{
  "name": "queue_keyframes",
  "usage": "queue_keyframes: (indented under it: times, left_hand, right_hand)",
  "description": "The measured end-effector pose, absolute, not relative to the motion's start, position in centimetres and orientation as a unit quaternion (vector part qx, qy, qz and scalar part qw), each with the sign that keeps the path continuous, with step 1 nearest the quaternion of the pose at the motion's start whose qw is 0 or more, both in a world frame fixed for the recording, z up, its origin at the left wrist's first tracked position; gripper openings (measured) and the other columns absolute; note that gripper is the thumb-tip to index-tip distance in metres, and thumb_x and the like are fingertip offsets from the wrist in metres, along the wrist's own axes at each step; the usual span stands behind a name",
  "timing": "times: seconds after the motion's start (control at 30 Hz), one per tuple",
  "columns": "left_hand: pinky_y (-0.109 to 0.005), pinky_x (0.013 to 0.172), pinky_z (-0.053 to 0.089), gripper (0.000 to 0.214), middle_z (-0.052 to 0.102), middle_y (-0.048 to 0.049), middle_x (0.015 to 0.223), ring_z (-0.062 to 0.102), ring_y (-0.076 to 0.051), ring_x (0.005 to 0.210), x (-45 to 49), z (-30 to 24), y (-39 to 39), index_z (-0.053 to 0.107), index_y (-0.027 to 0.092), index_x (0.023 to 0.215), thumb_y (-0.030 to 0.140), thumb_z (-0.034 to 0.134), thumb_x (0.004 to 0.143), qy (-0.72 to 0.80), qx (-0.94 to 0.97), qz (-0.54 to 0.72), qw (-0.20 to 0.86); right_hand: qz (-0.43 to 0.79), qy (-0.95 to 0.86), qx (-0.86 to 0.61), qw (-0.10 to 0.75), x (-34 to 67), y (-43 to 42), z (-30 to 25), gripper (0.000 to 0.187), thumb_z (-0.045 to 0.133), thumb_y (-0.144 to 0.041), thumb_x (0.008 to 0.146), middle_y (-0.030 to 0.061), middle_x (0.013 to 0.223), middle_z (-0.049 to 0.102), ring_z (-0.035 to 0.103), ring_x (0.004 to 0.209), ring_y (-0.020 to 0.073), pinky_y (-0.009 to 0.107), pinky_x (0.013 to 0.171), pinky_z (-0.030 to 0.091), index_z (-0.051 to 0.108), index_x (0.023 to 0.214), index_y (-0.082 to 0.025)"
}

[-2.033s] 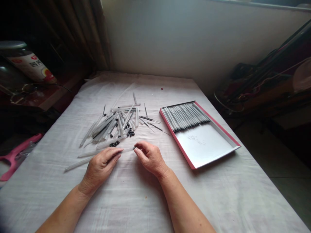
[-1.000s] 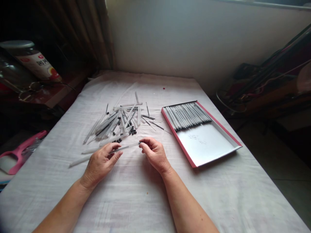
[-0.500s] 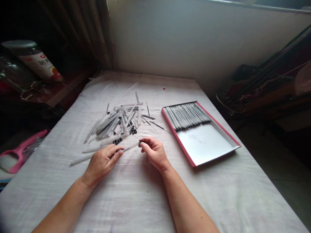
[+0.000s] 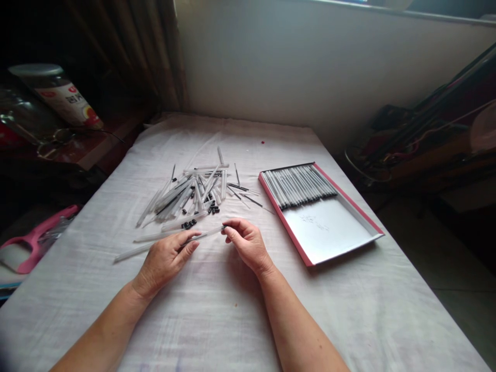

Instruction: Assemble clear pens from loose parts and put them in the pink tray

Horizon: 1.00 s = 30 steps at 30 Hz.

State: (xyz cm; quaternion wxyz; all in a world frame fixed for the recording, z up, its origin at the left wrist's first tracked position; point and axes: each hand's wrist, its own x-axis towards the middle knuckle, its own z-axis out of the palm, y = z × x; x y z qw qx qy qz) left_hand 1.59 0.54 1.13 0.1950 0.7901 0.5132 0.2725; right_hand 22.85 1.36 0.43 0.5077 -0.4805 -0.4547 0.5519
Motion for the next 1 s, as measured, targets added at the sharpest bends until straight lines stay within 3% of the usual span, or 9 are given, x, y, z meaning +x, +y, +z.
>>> queue_keyframes:
  times: [0.13,0.37,0.5,0.63,0.77,1.0]
  left_hand:
    - [-0.026,0.068,0.049,0.030,0.073,-0.0041,0.083,0.068,-0.018,0.076,1.5,0.9,0.6,0.069,0.021,0.090,0.039,0.046,0.092,0.511,0.793,0.280,0.180]
    - [-0.025,0.068,0.051,0.022,0.071,-0.0036,0.086,0.067,-0.015,0.070,1.5,0.3,0.7,0.067,0.020,0.092,0.038,0.055,0.088,0.531,0.764,0.323,0.174]
    - [-0.026,0.069,0.052,0.024,0.073,-0.0048,0.091,0.069,-0.018,0.075,1.4,-0.1,0.9,0.067,0.020,0.093,0.038,0.052,0.090,0.545,0.755,0.326,0.165]
    - [-0.028,0.072,0.052,0.025,0.074,-0.0052,0.094,0.071,-0.020,0.082,1.3,-0.4,1.1,0.066,0.021,0.100,0.036,0.049,0.091,0.555,0.746,0.336,0.148]
    - [-0.029,0.073,0.053,0.025,0.075,-0.0054,0.096,0.071,-0.021,0.084,1.3,-0.4,1.1,0.066,0.020,0.103,0.035,0.049,0.091,0.551,0.749,0.337,0.145]
    - [-0.028,0.074,0.053,0.022,0.074,-0.0051,0.096,0.070,-0.019,0.081,1.3,-0.3,1.0,0.066,0.021,0.101,0.034,0.052,0.090,0.546,0.751,0.340,0.146]
  right_hand:
    - [0.553,-0.458,-0.480,0.504,22.7,1.4,0.4,0.022,0.069,-0.035,0.073,0.0009,0.070,0.067,0.056,0.056,0.0106,0.023,0.051,0.044,0.068,0.087,-0.018]
    - [0.523,-0.498,-0.498,0.480,22.7,1.9,0.1,0.028,0.064,-0.038,0.076,0.0025,0.072,0.067,0.057,0.057,0.0118,0.024,0.052,0.046,0.067,0.094,-0.017]
    - [0.400,-0.586,-0.541,0.453,22.9,4.5,0.3,0.033,0.056,-0.038,0.081,0.0055,0.081,0.069,0.059,0.062,0.0142,0.026,0.058,0.048,0.067,0.105,-0.017]
    - [0.175,-0.709,-0.622,0.283,22.2,7.9,1.1,0.025,0.054,-0.029,0.085,0.0059,0.095,0.072,0.065,0.080,0.0177,0.028,0.076,0.047,0.073,0.099,-0.023]
    - [0.079,-0.730,-0.671,0.105,20.9,9.9,1.9,0.029,0.049,-0.039,0.089,0.0064,0.100,0.072,0.066,0.088,0.0213,0.029,0.075,0.047,0.073,0.100,-0.028]
    - [0.077,-0.706,-0.703,0.024,19.6,11.0,2.8,0.030,0.049,-0.038,0.085,0.0091,0.102,0.073,0.066,0.093,0.0247,0.032,0.075,0.047,0.073,0.098,-0.026]
